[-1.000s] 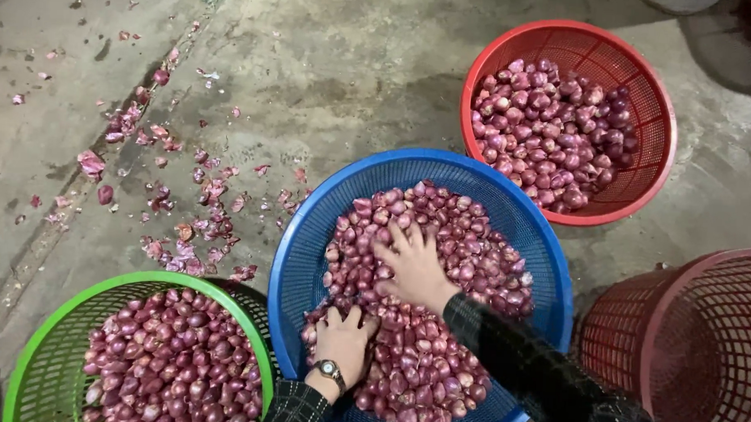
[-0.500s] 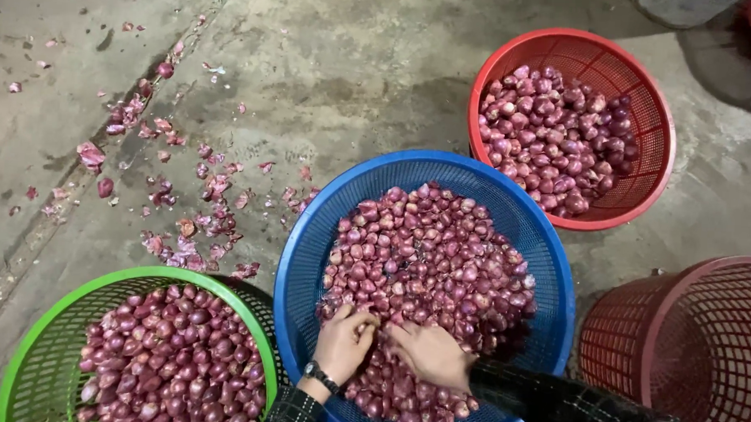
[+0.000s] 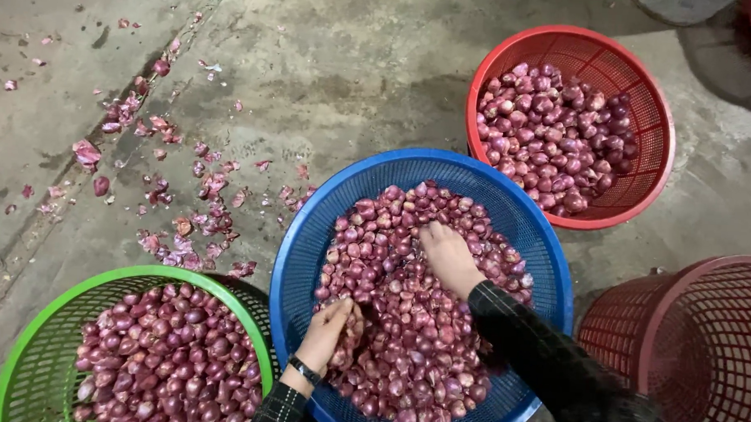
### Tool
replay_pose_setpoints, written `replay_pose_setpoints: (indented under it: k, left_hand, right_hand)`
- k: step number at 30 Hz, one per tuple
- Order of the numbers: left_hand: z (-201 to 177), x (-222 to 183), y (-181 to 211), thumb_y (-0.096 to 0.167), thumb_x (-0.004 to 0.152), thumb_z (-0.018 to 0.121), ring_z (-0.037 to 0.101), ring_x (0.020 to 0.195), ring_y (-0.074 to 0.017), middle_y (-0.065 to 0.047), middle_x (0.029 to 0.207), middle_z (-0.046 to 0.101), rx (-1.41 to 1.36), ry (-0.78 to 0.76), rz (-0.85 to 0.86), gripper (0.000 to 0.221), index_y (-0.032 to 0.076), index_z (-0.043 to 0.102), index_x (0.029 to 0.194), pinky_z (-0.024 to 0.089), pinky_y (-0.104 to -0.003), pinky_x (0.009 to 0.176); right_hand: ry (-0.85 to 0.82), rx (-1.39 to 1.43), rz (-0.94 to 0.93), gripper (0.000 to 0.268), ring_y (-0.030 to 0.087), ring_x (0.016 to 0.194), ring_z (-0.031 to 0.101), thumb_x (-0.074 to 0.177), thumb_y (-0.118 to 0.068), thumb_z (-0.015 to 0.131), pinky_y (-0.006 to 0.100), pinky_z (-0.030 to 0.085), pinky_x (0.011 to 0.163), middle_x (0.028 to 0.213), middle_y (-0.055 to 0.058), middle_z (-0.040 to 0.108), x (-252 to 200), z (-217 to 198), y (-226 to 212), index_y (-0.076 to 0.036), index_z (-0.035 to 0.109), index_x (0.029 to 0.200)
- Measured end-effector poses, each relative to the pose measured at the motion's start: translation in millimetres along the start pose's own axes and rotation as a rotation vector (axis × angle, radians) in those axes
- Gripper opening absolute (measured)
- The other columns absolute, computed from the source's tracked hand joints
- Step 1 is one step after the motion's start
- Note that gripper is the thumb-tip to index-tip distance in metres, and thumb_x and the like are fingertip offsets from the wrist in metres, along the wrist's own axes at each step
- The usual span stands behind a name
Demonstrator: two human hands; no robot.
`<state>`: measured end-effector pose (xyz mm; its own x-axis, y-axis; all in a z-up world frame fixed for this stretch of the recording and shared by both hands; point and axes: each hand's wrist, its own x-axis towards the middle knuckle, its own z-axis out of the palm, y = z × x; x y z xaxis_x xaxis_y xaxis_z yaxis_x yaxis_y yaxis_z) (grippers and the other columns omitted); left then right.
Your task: Sorting and inspecting shallots by hand in a plastic basket
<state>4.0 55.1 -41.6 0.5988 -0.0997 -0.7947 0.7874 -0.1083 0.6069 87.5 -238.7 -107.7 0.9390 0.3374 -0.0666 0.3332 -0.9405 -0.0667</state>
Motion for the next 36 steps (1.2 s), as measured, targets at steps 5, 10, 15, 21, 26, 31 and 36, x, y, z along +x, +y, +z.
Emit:
replay_pose_setpoints:
  k: [5,10,15,21,26,31,36]
  left_hand:
    - [-1.4,-28.9,25.6,0.045,0.102,0.04,0.064,0.076,-0.024,-0.018,0.108,0.065,-0.457,-0.41,0.077,0.055,0.0,0.063,0.124,0.051,-0.036,0.057]
    - [-2.0,-26.7,19.2,0.024,0.102,0.042,0.069,0.103,-0.0428,-0.027,0.147,0.056,-0.714,-0.508,0.036,0.049,0.002,0.052,0.144,0.06,-0.056,0.086]
    - [-3.7,-16.9,6.1,0.009,0.101,0.052,0.061,0.063,-0.0089,-0.021,0.133,0.067,-0.66,-0.425,0.13,0.036,-0.004,0.065,0.131,0.05,-0.017,0.048]
    - [12.5,-22.9,3.0,0.019,0.104,0.048,0.049,0.05,-0.0071,0.003,0.077,0.068,0.424,-0.046,0.337,0.032,0.024,0.063,0.131,0.04,-0.02,0.043]
    - [46.4,-27.3,-14.6,0.008,0.096,0.054,0.069,0.093,-0.0272,-0.011,0.109,0.067,0.681,-0.053,0.868,0.02,0.007,0.063,0.114,0.06,-0.04,0.085]
    - [48.5,9.1,42.0,0.035,0.101,0.04,0.061,0.108,-0.0242,-0.009,0.116,0.069,0.806,0.105,0.906,0.039,0.011,0.065,0.121,0.041,-0.049,0.103]
    - [49.3,11.2,79.4,0.05,0.103,0.04,0.006,0.154,-0.0444,0.001,0.173,0.007,1.593,0.014,0.492,0.052,0.034,0.044,0.153,0.026,-0.077,0.111]
  right_hand:
    - [-0.234,-0.224,0.029,0.02,0.024,0.08,0.063,0.091,-0.002,0.062,0.04,0.057,0.069,0.102,0.011,0.056,6.4,9.6,-20.0,-0.011,0.061,0.109]
    - [-0.476,-0.175,0.076,0.016,0.018,0.072,0.064,0.104,-0.012,0.054,0.037,0.059,0.062,0.096,0.009,0.061,-0.9,-9.2,-35.0,-0.013,0.065,0.116]
    - [-0.194,0.312,0.029,0.042,0.026,0.124,0.05,0.087,-0.048,0.075,0.056,0.041,0.101,0.137,0.009,0.053,-34.1,-52.9,-41.7,-0.014,0.074,0.111]
    - [-0.661,2.032,0.945,0.013,0.026,0.091,0.064,0.105,-0.003,0.046,0.04,0.06,0.093,0.103,0.015,0.06,-53.5,-121.2,-99.1,0.0,0.057,0.112]
    - [-0.929,2.008,1.113,0.039,0.018,0.099,0.058,0.105,-0.051,0.047,0.037,0.051,0.094,0.111,0.005,0.066,-51.7,-107.8,-129.8,-0.018,0.067,0.114]
    - [-0.77,1.994,0.903,0.033,0.01,0.063,0.043,0.098,0.004,0.047,0.019,0.037,0.047,0.097,0.006,0.053,-65.2,-85.4,-81.7,-0.008,0.055,0.128]
    - [-0.161,1.91,0.997,0.04,0.01,0.033,0.036,0.105,-0.035,0.056,0.025,0.026,0.024,0.054,0.003,0.038,-70.8,-104.1,-35.8,0.002,0.071,0.11]
